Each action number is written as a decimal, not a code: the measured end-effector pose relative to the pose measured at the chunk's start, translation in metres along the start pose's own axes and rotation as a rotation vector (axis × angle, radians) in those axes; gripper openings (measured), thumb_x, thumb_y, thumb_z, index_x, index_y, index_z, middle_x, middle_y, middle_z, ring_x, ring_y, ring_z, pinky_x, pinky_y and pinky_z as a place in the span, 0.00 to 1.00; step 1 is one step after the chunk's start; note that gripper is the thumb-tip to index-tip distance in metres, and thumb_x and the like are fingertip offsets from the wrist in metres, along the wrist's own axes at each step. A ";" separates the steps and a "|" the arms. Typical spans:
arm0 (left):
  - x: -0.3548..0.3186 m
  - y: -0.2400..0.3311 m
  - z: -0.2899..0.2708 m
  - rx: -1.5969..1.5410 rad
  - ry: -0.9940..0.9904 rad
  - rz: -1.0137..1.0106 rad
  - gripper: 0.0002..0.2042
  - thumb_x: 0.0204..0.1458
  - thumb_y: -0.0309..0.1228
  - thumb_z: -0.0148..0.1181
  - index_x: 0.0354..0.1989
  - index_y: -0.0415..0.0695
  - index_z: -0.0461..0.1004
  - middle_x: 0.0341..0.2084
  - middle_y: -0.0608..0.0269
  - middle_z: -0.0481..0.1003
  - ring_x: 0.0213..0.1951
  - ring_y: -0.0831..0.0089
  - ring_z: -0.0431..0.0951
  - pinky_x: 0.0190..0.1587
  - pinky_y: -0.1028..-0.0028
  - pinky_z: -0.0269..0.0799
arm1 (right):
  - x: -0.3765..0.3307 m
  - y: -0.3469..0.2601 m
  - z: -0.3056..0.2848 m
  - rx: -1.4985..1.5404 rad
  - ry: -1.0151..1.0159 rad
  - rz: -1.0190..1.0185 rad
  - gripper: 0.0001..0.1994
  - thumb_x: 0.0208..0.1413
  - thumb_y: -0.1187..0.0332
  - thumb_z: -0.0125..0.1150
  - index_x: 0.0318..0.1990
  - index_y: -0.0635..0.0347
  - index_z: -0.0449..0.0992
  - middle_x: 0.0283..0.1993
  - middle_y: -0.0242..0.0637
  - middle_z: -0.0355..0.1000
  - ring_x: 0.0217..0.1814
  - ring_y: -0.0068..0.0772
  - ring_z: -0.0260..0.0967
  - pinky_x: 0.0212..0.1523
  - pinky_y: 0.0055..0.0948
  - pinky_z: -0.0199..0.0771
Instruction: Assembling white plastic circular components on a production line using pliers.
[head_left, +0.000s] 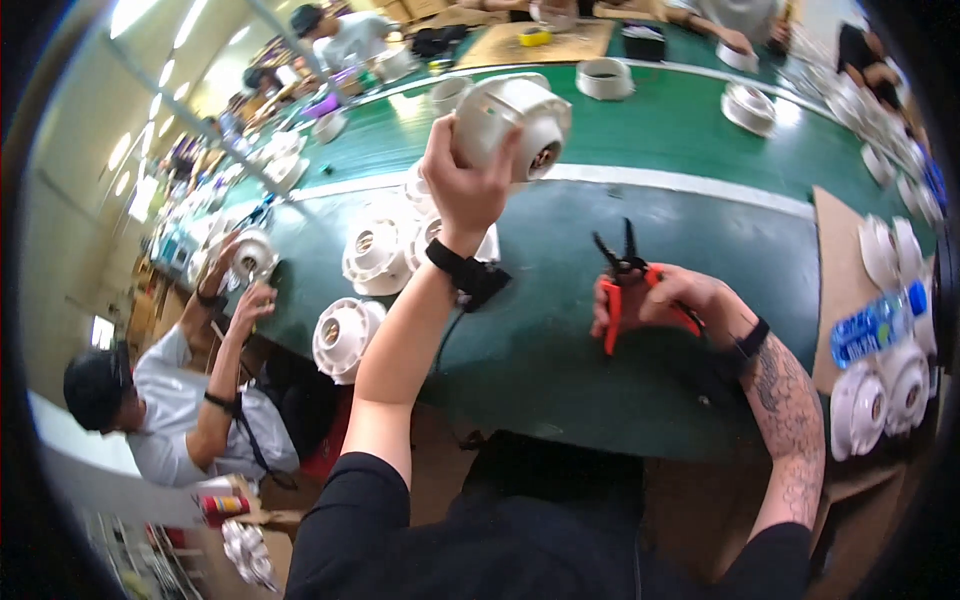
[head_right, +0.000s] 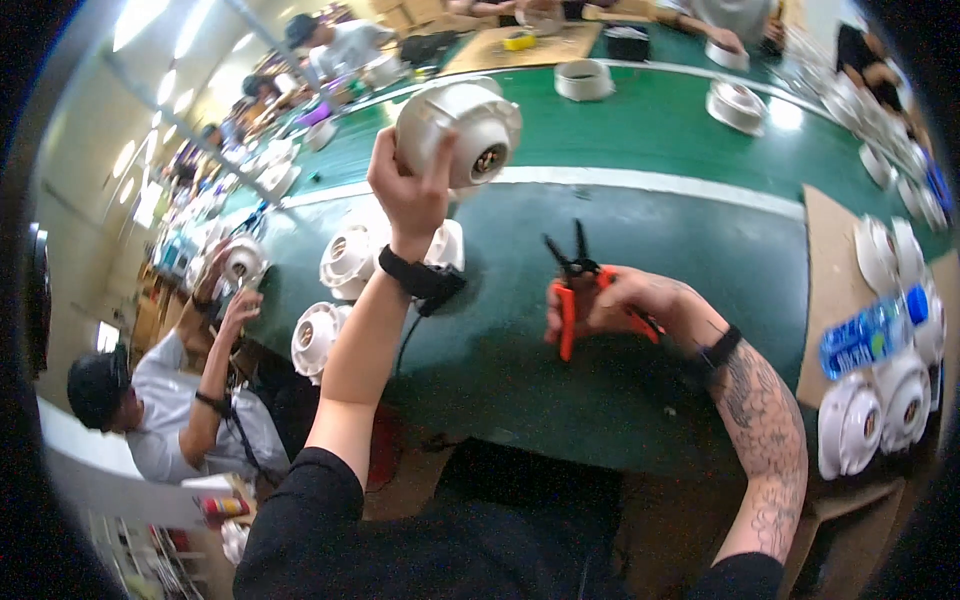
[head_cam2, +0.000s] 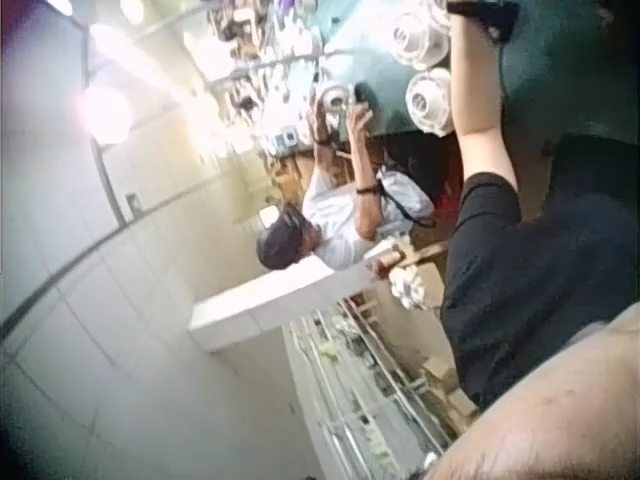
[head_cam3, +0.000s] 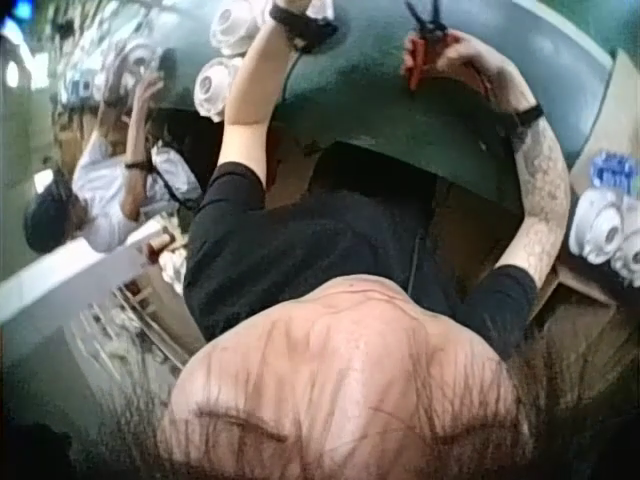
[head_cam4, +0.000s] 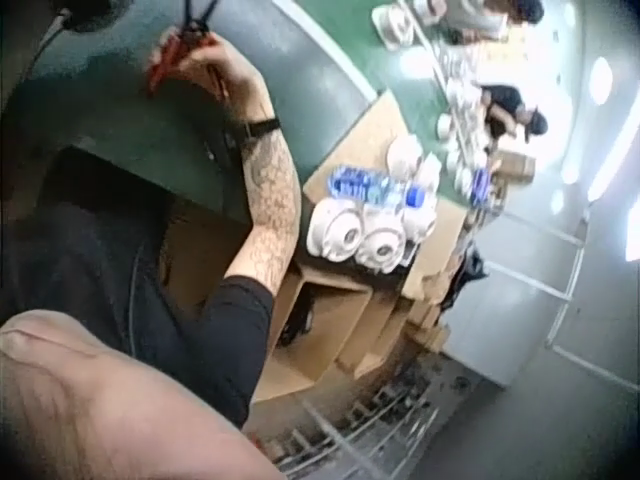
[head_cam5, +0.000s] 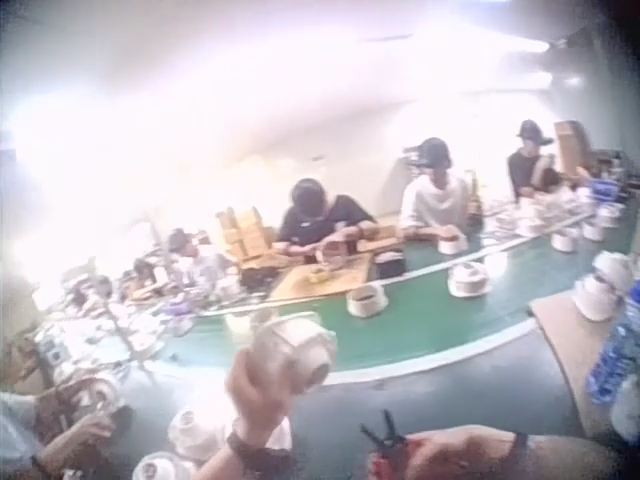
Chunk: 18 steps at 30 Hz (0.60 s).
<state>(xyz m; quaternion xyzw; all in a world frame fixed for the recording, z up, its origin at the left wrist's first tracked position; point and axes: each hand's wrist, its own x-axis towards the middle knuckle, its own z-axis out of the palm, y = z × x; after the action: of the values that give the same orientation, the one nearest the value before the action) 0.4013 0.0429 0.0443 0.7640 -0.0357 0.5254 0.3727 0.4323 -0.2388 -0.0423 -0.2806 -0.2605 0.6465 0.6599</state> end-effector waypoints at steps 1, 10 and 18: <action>0.008 -0.001 -0.007 -0.193 0.024 -0.234 0.19 0.49 0.38 0.75 0.40 0.38 0.75 0.29 0.62 0.79 0.30 0.72 0.79 0.33 0.73 0.74 | 0.000 -0.001 -0.003 -0.014 -0.023 0.026 0.27 0.41 0.80 0.55 0.56 0.66 0.70 0.52 0.51 0.73 0.61 0.56 0.70 0.65 0.53 0.67; 0.065 -0.057 -0.150 -0.494 -0.150 -1.027 0.25 0.68 0.53 0.43 0.62 0.47 0.68 0.53 0.55 0.77 0.54 0.60 0.79 0.56 0.54 0.78 | 0.009 -0.003 -0.014 0.043 0.068 0.052 0.24 0.45 0.73 0.56 0.54 0.67 0.71 0.52 0.51 0.74 0.60 0.59 0.71 0.64 0.56 0.68; 0.054 -0.176 -0.270 -0.541 0.054 -1.251 0.24 0.67 0.46 0.41 0.61 0.42 0.69 0.56 0.48 0.75 0.56 0.52 0.77 0.61 0.49 0.72 | 0.005 -0.002 -0.016 0.016 0.065 0.049 0.24 0.46 0.71 0.57 0.54 0.68 0.71 0.53 0.51 0.73 0.61 0.58 0.71 0.65 0.56 0.67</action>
<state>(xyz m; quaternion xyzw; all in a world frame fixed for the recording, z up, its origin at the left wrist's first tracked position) 0.2943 0.3511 0.0416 0.5075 0.2918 0.2029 0.7850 0.4454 -0.2339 -0.0519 -0.3025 -0.2270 0.6549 0.6542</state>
